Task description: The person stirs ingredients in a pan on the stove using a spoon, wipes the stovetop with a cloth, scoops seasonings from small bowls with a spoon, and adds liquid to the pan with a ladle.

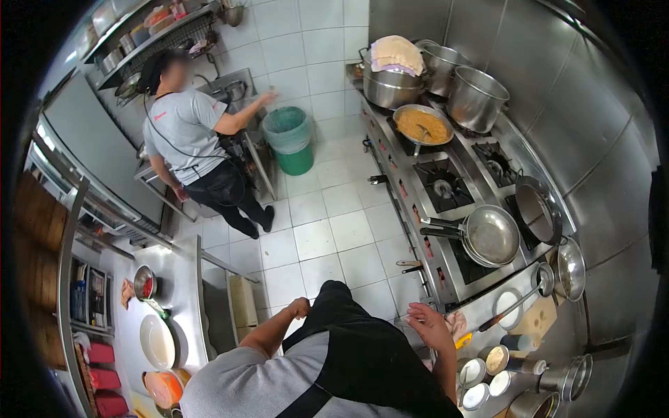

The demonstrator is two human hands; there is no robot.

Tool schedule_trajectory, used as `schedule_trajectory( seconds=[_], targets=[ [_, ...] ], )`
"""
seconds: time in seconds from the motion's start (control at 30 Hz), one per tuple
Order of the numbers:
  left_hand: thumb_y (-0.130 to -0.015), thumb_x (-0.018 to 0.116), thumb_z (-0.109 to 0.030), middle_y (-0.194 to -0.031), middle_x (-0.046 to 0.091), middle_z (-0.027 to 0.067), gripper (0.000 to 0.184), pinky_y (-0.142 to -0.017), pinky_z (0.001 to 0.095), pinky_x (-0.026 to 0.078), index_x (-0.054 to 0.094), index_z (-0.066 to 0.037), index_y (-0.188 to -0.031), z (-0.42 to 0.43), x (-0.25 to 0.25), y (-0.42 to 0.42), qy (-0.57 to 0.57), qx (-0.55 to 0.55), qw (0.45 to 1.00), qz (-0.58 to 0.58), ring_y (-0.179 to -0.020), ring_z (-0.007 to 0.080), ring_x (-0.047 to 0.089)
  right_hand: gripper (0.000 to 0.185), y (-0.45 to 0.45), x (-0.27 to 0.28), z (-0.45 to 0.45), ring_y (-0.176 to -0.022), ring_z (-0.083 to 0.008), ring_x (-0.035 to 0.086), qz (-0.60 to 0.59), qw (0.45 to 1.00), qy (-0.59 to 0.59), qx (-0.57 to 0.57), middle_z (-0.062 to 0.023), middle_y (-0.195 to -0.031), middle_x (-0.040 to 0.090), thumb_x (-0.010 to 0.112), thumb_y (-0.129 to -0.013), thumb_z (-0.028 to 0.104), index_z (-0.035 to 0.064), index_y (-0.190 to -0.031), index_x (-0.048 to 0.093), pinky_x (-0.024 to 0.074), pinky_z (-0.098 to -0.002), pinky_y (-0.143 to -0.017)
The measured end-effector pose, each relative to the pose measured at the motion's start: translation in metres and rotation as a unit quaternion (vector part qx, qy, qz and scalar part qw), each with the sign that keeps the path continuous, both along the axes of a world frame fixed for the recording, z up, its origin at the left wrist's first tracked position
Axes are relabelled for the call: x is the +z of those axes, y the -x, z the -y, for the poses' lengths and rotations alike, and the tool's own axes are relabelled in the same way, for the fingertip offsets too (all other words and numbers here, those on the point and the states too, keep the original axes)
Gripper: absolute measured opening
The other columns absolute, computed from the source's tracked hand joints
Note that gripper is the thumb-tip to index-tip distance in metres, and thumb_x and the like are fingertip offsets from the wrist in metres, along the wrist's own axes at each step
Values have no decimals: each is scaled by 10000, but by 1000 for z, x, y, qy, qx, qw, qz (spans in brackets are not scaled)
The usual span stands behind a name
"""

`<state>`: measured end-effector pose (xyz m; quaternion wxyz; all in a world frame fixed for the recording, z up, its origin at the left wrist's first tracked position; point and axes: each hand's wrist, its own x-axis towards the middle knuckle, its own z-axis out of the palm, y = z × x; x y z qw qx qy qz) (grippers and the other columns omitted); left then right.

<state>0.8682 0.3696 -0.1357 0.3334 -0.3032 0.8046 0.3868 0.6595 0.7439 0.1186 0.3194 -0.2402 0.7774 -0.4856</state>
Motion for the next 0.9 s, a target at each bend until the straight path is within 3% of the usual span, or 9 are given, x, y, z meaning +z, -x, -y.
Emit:
schedule_trajectory(
  seconds=[0.1, 0.2, 0.3, 0.37, 0.43, 0.5, 0.57, 0.63, 0.9],
  targets=[
    [-806, 602, -94, -921, 681, 165, 229, -556, 358, 593, 676, -53, -1020, 6, -21, -14, 5, 18, 1000, 8, -735, 268, 701, 427, -3, 2, 15, -972, -223, 641, 17, 999, -2, 36, -161, -1073, 660, 699, -842, 196, 20, -1202, 550, 507, -337, -848],
    [-767, 588, -82, -953, 671, 150, 308, -625, 347, 602, 669, -90, -1063, 8, -27, -30, 28, -97, 994, -34, -771, 276, 698, 413, -7, 5, 25, -963, -184, 622, 31, 998, -8, 60, -129, -1067, 647, 689, -850, 141, 11, -1214, 544, 510, -307, -837],
    [-741, 565, -89, -965, 660, 132, 352, -681, 340, 603, 666, -116, -1077, 4, -20, -42, 19, -36, 999, 8, -807, 282, 692, 423, -11, 11, 31, -979, -220, 642, 12, 997, -20, 76, -168, -1072, 660, 697, -844, 185, 18, -1204, 550, 507, -331, -849],
    [-758, 521, -72, -956, 658, 127, 323, -679, 342, 605, 669, -104, -1043, 4, -20, -46, 15, -174, 984, -19, -807, 280, 694, 426, -11, 15, 31, -985, -222, 643, -4, 996, -36, 83, -171, -1074, 660, 695, -847, 199, 16, -1204, 551, 505, -334, -857],
    [-759, 515, -42, -963, 659, 126, 315, -667, 330, 606, 663, -92, -1034, -3, -3, -51, 18, -120, 992, -17, -800, 267, 699, 429, -9, 15, 31, -990, -225, 644, 1, 996, -30, 84, -168, -1074, 661, 692, -850, 214, 17, -1204, 553, 504, -335, -858],
    [-750, 522, -22, -963, 666, 146, 325, -656, 320, 605, 657, -80, -1041, -12, 13, -41, -1, 46, 997, 55, -785, 248, 703, 431, -7, 17, 27, -995, -229, 644, 8, 997, -27, 68, -165, -1074, 662, 689, -852, 230, 18, -1203, 554, 503, -337, -859],
    [-753, 569, -22, -934, 685, 166, 291, -617, 341, 591, 645, -35, -1034, -2, -33, -47, 5, -42, 999, 3, -775, 267, 702, 441, -6, 24, 25, -997, -236, 647, -21, 996, -29, 79, -162, -1072, 664, 681, -858, 262, 21, -1204, 554, 506, -341, -850],
    [-781, 637, -108, -852, 685, 137, 210, -642, 373, 565, 668, -11, -965, 33, -112, -64, -14, -181, 966, -185, -789, 262, 692, 446, -2, 20, 17, -980, -248, 654, -64, 995, -23, 68, -167, -1072, 663, 672, -861, 287, 22, -1198, 552, 515, -354, -833],
    [-781, 688, -270, -734, 641, 107, 257, -629, 374, 526, 662, -18, -826, 34, -84, -26, -171, 54, 973, -143, -728, 244, 654, 406, -6, 29, -37, -922, -279, 661, -115, 990, -37, -70, -161, -1020, 671, 651, -865, 299, 32, -1158, 563, 521, -364, -812]
  ],
)
